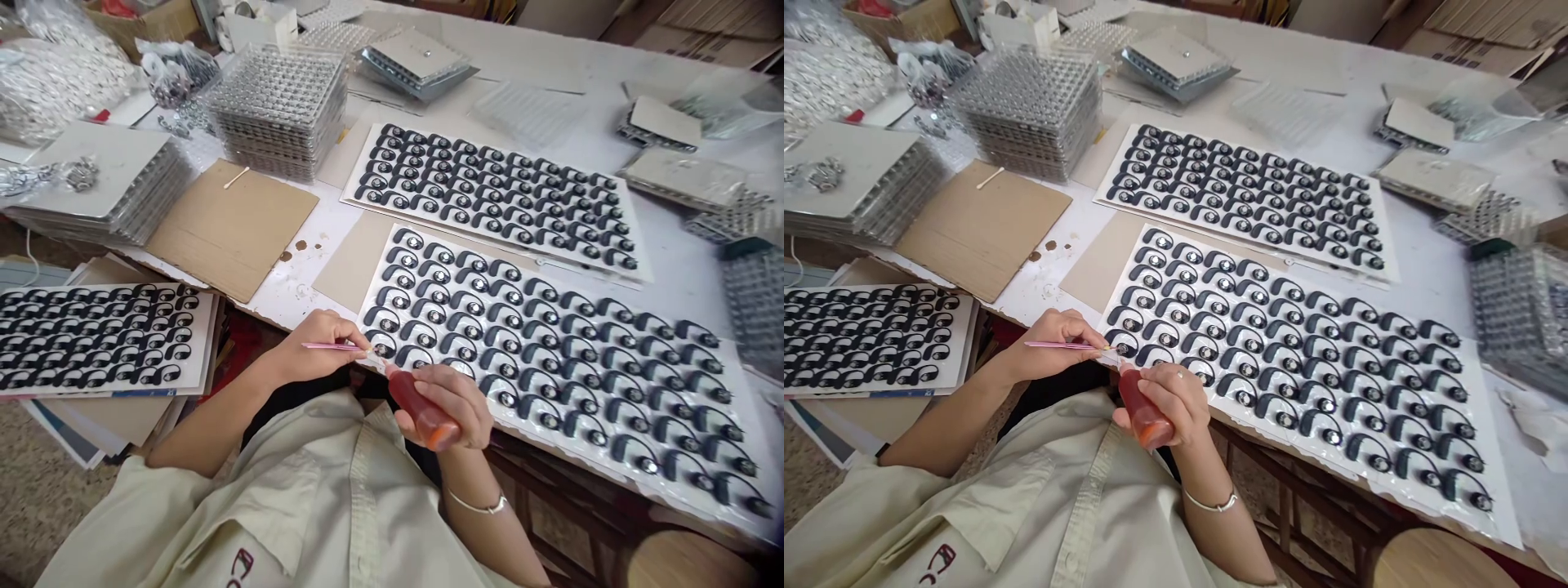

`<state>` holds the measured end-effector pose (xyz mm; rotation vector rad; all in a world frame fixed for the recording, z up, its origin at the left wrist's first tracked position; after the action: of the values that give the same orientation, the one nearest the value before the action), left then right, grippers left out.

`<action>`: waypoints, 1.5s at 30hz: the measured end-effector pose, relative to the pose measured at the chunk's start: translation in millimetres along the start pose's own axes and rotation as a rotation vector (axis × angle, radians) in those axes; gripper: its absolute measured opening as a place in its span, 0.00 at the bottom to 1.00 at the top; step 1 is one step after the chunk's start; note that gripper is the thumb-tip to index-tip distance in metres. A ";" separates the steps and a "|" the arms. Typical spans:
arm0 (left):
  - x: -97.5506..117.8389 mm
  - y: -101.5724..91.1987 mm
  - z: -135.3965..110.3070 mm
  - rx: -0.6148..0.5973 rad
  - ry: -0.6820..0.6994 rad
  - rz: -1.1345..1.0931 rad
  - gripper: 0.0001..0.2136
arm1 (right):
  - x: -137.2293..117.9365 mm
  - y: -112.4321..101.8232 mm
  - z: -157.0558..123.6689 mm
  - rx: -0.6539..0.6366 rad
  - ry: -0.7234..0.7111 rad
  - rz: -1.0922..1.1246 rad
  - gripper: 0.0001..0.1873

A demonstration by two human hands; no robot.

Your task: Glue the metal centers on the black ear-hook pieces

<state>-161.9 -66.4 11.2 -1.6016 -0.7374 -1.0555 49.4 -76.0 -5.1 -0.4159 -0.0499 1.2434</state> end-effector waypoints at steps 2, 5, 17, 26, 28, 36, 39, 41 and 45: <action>1.7 0.5 -3.2 0.038 0.062 0.035 0.01 | 6.6 -8.5 -0.1 0.178 0.088 0.006 0.14; 11.2 6.5 -11.4 0.189 0.284 0.071 0.01 | 27.5 -35.7 0.6 0.563 0.365 0.078 0.12; 30.3 76.0 -19.7 0.413 0.703 0.568 0.07 | 57.9 -60.8 5.0 0.521 0.771 0.512 0.20; 41.8 82.3 -19.0 0.423 0.682 0.715 0.06 | 44.8 -36.3 12.2 0.288 0.438 0.248 0.18; 43.2 84.8 -19.8 0.425 0.670 0.741 0.06 | 45.1 -36.3 9.1 0.227 0.421 0.234 0.17; 45.1 88.3 -19.8 0.401 0.642 0.794 0.06 | 42.0 -35.3 8.2 0.129 0.393 0.159 0.14; 46.4 87.1 -20.0 0.398 0.645 0.796 0.07 | 39.3 -34.4 10.3 0.113 0.377 0.134 0.13; 46.8 86.3 -20.3 0.398 0.647 0.788 0.07 | 38.5 -34.1 11.0 0.103 0.355 0.131 0.13; 46.5 85.6 -20.8 0.396 0.649 0.775 0.07 | 38.7 -34.0 9.6 0.084 0.337 0.126 0.13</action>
<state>-73.7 -112.1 18.9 -0.9586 0.1270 -0.7102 90.6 -46.2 7.9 -0.5570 0.3183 1.2791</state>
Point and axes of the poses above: each hand's wrist, its own z-axis towards the middle knuckle, its own y-axis out of the palm, x = y × z, the point moved 2 cm from there along z, towards the middle knuckle, and after that the axes turned 7 degrees about -y, right-handed, at the moved point
